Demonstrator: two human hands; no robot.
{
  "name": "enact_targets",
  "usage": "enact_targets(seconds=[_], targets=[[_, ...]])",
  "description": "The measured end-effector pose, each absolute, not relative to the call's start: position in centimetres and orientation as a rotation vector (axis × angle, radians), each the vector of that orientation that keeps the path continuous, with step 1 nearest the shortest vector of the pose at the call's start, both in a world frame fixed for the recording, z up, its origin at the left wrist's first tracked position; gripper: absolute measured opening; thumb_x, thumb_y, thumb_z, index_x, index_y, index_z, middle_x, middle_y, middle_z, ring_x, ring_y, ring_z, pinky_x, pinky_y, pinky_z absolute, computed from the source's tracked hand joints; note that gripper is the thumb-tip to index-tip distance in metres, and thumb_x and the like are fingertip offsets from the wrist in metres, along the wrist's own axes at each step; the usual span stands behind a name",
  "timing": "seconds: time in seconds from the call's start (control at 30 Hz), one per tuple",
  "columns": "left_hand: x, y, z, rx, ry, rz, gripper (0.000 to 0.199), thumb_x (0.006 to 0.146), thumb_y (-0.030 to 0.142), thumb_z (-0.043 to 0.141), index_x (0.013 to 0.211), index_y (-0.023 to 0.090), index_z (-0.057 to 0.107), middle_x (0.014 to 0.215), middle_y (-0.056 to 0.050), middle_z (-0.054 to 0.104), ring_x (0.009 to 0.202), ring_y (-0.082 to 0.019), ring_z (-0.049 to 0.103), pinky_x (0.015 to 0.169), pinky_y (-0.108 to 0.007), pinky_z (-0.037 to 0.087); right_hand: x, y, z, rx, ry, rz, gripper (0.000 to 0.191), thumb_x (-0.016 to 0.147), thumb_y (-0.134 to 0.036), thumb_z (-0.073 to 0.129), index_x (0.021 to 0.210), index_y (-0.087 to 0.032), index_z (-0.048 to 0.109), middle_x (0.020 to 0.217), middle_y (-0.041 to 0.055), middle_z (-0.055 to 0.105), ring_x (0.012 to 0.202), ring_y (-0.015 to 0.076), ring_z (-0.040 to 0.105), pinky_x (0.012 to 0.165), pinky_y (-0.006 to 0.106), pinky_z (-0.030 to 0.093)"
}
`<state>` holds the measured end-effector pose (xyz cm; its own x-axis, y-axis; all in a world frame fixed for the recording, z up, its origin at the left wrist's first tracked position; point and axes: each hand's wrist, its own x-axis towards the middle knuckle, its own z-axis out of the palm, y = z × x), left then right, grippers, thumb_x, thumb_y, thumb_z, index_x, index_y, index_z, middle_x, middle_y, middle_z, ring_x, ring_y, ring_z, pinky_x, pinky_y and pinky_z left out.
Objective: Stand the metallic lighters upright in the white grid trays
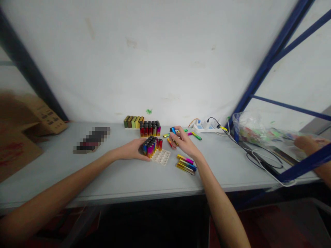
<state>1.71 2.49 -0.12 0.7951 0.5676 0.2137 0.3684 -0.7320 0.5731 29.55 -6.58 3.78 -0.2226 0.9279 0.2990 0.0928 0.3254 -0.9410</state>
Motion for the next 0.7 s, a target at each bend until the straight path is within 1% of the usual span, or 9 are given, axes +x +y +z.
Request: enact_targets(seconds=[0.07,0.1,0.2,0.27,0.3,0.37,0.5,0.6,0.7], targets=[[1.8,2.3,0.1,2.463,0.657,0.540,0.080,0.070,0.061,0.089,0.135,0.020,0.065,0.138,-0.011,0.069,0.127,-0.037,0.064,0.109,-0.043,0.049,28.7,-6.5,3.7,-0.976,-1.606,1.053,0.042,0.095,-0.067,0.060,0.105,-0.029,0.044,0.069,-0.0090,0.051,0.052,0.0100,0.039,0.050,0.023,0.033],[1.8,2.2,0.2,2.458,0.642,0.549,0.079,0.071,0.060,0.089,0.136,0.021,0.065,0.138,-0.011,0.070,0.127,-0.036,0.065,0.110,-0.042,0.048,28.3,-6.5,3.7,-1.006,-1.606,1.025,0.043,0.095,-0.070,0.057,0.102,-0.029,0.044,0.065,-0.0097,0.046,0.051,0.0103,0.035,0.049,0.023,0.030],[1.8,2.0,0.4,2.448,0.625,0.565,0.082,0.070,0.058,0.090,0.139,0.021,0.064,0.136,-0.010,0.071,0.123,-0.036,0.067,0.108,-0.042,0.049,27.5,-6.1,3.3,-1.130,-1.640,0.754,0.050,0.097,-0.072,0.049,0.081,-0.025,0.045,0.058,-0.0078,0.036,0.052,0.0115,0.034,0.051,0.026,0.029],[1.7,1.9,0.5,2.446,0.642,0.555,0.083,0.070,0.059,0.089,0.139,0.022,0.063,0.135,-0.010,0.072,0.121,-0.036,0.068,0.107,-0.042,0.050,27.3,-6.0,3.0,-1.221,-1.682,0.526,0.057,0.098,-0.069,0.049,0.066,-0.023,0.040,0.057,-0.0052,0.035,0.055,0.0118,0.035,0.054,0.028,0.028],[1.7,1.9,0.5,2.447,0.667,0.543,0.083,0.069,0.061,0.089,0.138,0.021,0.064,0.134,-0.010,0.072,0.121,-0.036,0.068,0.106,-0.042,0.050,27.3,-5.9,2.8,-1.263,-1.696,0.446,0.058,0.098,-0.066,0.050,0.062,-0.023,0.038,0.056,-0.0044,0.035,0.056,0.0120,0.035,0.055,0.028,0.027],[1.7,1.9,0.4,2.450,0.740,0.510,0.083,0.069,0.064,0.088,0.134,0.020,0.064,0.133,-0.012,0.072,0.120,-0.037,0.068,0.103,-0.042,0.052,27.6,-5.7,2.5,-1.336,-1.691,0.375,0.054,0.097,-0.059,0.051,0.059,-0.023,0.036,0.055,-0.0041,0.035,0.056,0.0123,0.035,0.056,0.029,0.026],[1.7,1.9,0.3,2.451,0.825,0.470,0.083,0.067,0.066,0.087,0.130,0.017,0.065,0.132,-0.014,0.071,0.118,-0.037,0.067,0.100,-0.042,0.053,28.1,-5.4,2.1,-1.406,-1.679,0.342,0.040,0.092,-0.041,0.048,0.058,-0.024,0.038,0.054,-0.0032,0.039,0.056,0.0133,0.039,0.057,0.029,0.027],[1.7,1.9,0.2,2.446,0.803,0.494,0.082,0.067,0.066,0.087,0.130,0.018,0.066,0.130,-0.012,0.072,0.116,-0.036,0.068,0.100,-0.042,0.053,27.9,-5.2,1.9,-1.431,-1.704,0.304,0.038,0.088,-0.036,0.050,0.055,-0.024,0.036,0.053,-0.0032,0.039,0.056,0.0133,0.038,0.056,0.029,0.026],[1.7,1.9,0.3,2.452,0.755,0.522,0.080,0.068,0.064,0.087,0.131,0.020,0.066,0.128,-0.010,0.073,0.116,-0.036,0.069,0.101,-0.042,0.053,27.6,-5.1,1.7,-1.466,-1.705,0.281,0.039,0.089,-0.035,0.051,0.055,-0.024,0.035,0.052,-0.0037,0.037,0.056,0.0132,0.038,0.055,0.029,0.025]])
